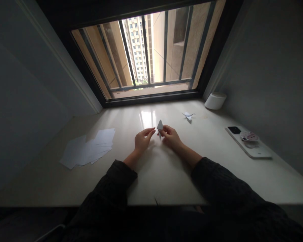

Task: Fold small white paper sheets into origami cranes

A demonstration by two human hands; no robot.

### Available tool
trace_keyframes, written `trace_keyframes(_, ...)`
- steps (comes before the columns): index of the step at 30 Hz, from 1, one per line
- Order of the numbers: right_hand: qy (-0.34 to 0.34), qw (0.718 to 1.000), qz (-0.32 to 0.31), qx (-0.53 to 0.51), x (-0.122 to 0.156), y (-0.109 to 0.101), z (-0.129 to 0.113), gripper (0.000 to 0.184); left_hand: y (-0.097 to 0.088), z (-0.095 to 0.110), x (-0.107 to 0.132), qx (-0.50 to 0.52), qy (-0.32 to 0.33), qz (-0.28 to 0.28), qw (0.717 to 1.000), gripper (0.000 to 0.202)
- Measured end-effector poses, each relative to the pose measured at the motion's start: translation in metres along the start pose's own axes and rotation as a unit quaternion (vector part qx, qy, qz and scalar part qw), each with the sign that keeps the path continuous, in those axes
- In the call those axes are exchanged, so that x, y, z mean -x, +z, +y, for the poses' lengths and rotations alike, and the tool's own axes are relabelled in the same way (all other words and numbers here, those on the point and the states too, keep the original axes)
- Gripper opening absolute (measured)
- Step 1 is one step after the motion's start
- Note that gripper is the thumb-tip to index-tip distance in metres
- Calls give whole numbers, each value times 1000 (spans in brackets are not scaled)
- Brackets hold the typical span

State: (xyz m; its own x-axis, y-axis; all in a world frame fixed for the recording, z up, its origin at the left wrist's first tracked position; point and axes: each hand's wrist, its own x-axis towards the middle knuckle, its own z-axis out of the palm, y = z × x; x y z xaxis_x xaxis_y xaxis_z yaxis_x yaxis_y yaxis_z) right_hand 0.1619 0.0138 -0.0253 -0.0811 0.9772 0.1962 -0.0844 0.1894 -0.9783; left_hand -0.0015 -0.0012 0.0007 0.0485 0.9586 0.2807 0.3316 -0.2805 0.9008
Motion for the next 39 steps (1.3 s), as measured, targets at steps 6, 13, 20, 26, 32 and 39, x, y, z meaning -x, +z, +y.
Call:
trace_keyframes(6,-49,998,-8,31,1,0,-1,40,2,-7,-3,45,-27,-31,998,28)
trace_keyframes(13,27,999,-34,-10,6,2,-11,48,4,-8,-2,110,-37,-41,992,29)
trace_keyframes(20,1,999,33,-3,5,3,-10,34,5,-5,-2,135,-31,-28,990,26)
trace_keyframes(26,-36,993,86,74,7,3,-7,30,6,-5,-1,138,-41,-28,989,28)
trace_keyframes(32,-80,987,89,109,10,5,-10,25,6,-6,-1,145,-41,-27,988,26)
trace_keyframes(39,-73,987,103,105,11,5,-12,25,7,-8,-3,166,-65,-30,984,23)
